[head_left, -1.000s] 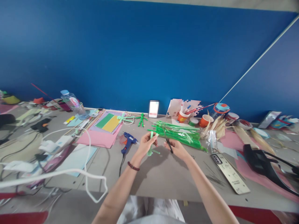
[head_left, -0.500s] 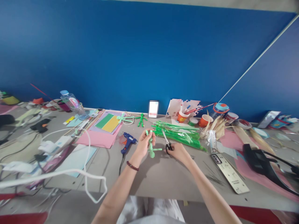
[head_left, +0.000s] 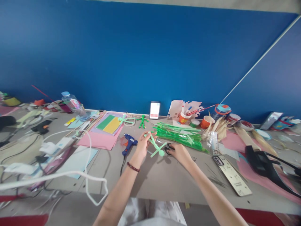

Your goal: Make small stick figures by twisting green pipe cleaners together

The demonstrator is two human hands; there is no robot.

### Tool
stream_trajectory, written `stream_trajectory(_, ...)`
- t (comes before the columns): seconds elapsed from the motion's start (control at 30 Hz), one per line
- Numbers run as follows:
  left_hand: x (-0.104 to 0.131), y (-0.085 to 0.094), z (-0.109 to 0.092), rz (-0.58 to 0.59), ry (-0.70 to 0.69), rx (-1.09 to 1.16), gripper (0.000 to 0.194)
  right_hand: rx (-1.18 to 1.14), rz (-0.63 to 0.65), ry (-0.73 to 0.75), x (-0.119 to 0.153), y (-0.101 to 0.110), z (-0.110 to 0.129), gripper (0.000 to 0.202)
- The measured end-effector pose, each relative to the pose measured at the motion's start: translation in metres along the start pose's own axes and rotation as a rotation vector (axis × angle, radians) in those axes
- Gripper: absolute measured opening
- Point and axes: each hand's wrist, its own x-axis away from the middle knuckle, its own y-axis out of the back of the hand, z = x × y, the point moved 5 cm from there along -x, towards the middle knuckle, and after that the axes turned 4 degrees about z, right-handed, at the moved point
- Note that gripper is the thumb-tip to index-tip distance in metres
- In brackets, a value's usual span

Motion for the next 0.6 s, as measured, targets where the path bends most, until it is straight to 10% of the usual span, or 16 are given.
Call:
stream_trajectory(0.3,-0.001,-0.001,0.005,0.004,0.054,0.036,0.022,-0.013,-0.012,0.091,-0.002,-0.001,0.004,0.012)
stream_trajectory(0.6,-0.005,-0.004,0.015,0.078,0.163,0.114,0.004,-0.426,-0.159,0.619,-0.003,0.011,0.052,0.053)
